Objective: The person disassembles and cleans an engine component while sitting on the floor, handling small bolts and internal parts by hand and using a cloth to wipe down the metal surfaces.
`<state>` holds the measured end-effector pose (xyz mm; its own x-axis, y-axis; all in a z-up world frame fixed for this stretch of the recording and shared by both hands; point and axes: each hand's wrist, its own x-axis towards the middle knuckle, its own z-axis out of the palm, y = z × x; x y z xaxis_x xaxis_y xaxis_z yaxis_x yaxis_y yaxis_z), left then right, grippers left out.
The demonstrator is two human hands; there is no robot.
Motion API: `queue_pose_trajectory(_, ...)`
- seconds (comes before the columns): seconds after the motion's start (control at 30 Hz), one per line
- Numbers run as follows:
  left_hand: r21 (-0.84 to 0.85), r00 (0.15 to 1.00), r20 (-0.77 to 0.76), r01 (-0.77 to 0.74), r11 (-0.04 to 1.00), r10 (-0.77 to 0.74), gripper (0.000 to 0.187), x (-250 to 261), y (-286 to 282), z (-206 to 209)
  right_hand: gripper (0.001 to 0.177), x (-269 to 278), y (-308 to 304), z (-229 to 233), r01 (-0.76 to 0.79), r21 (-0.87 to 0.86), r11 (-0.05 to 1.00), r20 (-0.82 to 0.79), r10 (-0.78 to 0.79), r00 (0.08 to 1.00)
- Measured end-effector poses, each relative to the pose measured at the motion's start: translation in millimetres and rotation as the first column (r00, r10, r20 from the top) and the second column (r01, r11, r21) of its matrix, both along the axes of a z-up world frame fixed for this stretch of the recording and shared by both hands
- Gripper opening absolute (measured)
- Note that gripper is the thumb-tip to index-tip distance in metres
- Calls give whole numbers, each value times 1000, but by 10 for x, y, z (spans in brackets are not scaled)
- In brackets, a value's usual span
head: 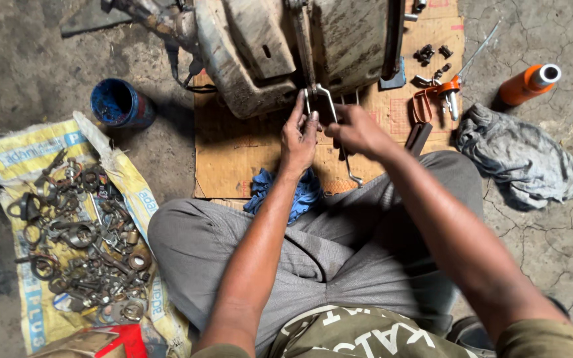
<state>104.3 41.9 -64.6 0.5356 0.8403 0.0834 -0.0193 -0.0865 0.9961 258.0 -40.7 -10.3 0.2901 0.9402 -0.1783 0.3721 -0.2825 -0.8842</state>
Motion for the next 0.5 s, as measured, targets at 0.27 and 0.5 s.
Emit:
queue_pose_trajectory(0.27, 139, 999, -41, -17, 990, 22, 60, 23, -6, 87, 66, -127, 25, 585, 32, -146, 989, -85, -44, 995)
queue_pose_trajectory(0.5, 148, 941, -96, -310, 939, 326, 44, 307, -64, 118, 85, -496, -886, 808, 29, -239, 971, -190, -76, 979)
